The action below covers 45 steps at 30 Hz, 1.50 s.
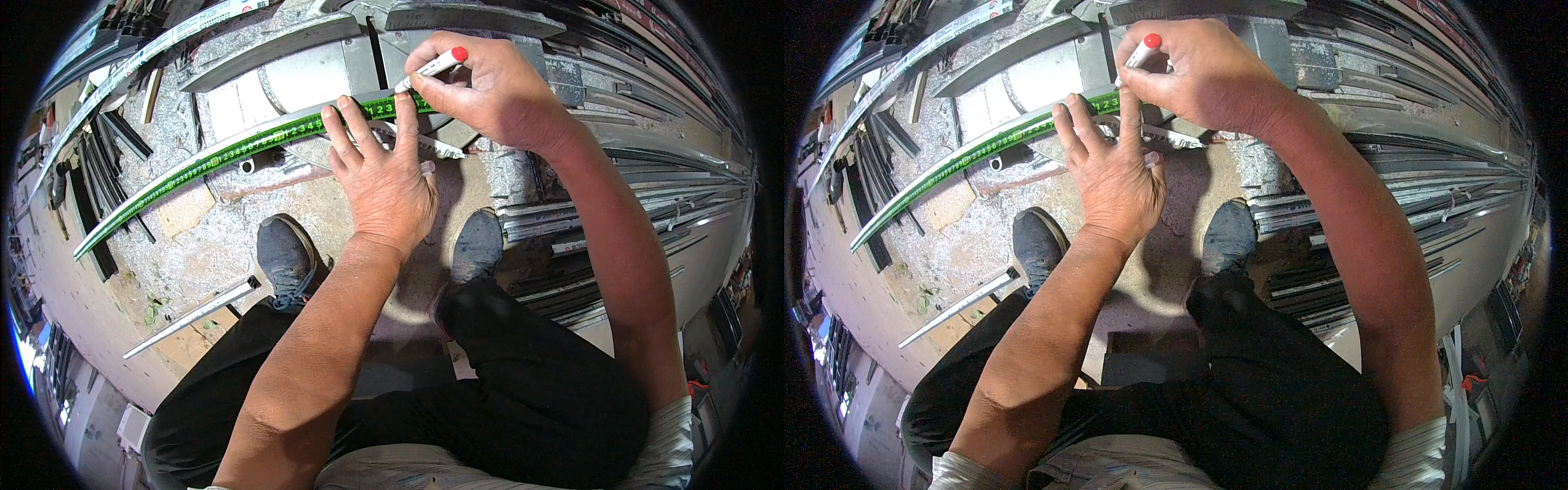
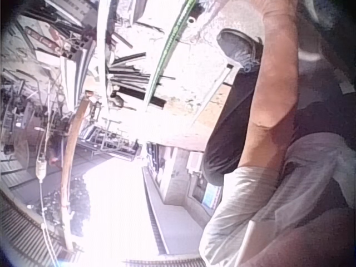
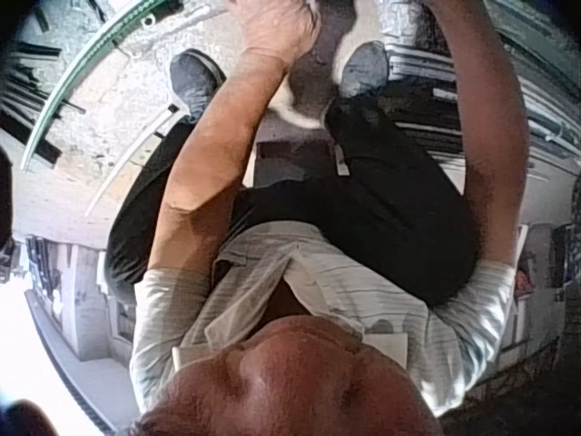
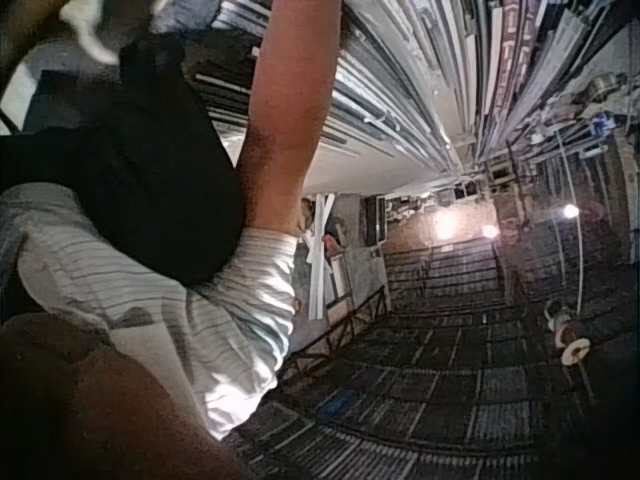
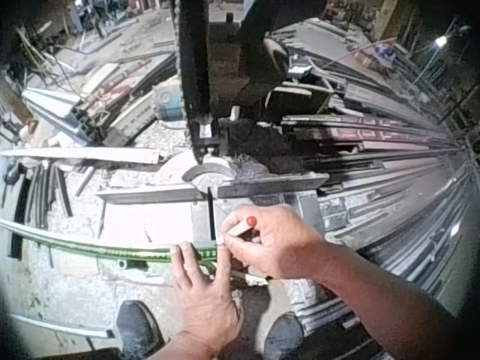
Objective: The person measures and marks metal profiles with a tape measure and marker, then uses a miter saw to cut them to length. The person repeats the measuring, marking, and cutting process for multiple pieces.
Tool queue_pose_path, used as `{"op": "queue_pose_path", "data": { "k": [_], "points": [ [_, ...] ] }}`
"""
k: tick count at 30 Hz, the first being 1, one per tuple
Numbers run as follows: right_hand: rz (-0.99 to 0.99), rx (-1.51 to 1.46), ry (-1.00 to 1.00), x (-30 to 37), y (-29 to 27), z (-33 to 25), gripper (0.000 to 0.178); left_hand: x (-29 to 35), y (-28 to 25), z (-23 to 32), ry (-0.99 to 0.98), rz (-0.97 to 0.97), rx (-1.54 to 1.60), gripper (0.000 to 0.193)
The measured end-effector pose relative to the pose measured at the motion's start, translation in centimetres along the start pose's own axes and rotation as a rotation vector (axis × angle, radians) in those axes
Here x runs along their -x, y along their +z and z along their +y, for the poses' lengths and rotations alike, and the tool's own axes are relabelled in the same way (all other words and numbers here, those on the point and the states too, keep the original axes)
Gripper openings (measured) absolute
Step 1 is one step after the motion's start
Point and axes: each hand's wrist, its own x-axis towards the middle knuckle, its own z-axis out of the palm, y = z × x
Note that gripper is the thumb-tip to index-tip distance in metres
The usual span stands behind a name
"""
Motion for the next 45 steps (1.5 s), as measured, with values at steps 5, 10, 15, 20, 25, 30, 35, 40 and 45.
{"op": "queue_pose_path", "data": {
  "k": [5, 10, 15, 20, 25, 30, 35, 40, 45],
  "points": [
    [-0.003, -0.009, 0.018, 0.0, 0.0, 0.0, 0.017, 0.0, 0.1, 0.0, -0.007, -0.017, -0.013, 0.097],
    [0.011, 0.020, 0.005, -0.1, 0.1, -0.2, 0.017, 0.0, -0.1, -0.1, -0.001, -0.008, -0.011, 0.098],
    [0.008, 0.016, 0.028, 0.2, 0.0, -0.1, 0.017, 0.0, 0.2, 0.0, 0.006, -0.005, -0.004, 0.097],
    [0.011, 0.010, 0.008, -0.1, 0.1, -0.2, 0.017, 0.0, 0.0, -0.1, -0.005, 0.002, -0.009, 0.097],
    [0.023, 0.006, 0.001, 0.1, 0.1, 0.2, 0.017, -0.1, 0.2, 0.2, -0.008, -0.001, -0.007, 0.098],
    [0.011, -0.006, 0.012, 0.0, 0.0, -0.3, 0.017, 0.0, 0.1, 0.0, -0.011, 0.000, -0.012, 0.098],
    [0.013, 0.007, -0.019, 0.1, 0.2, 0.4, 0.018, 0.0, 0.1, 0.0, -0.001, 0.003, -0.002, 0.099],
    [0.005, 0.034, -0.055, 0.1, 0.3, 0.6, 0.018, 0.0, 0.0, 0.0, -0.003, -0.002, -0.007, 0.100],
    [0.008, 0.023, -0.044, 0.2, 0.4, 0.7, 0.018, 0.0, 0.1, 0.0, -0.006, 0.000, -0.006, 0.100]
  ]
}}
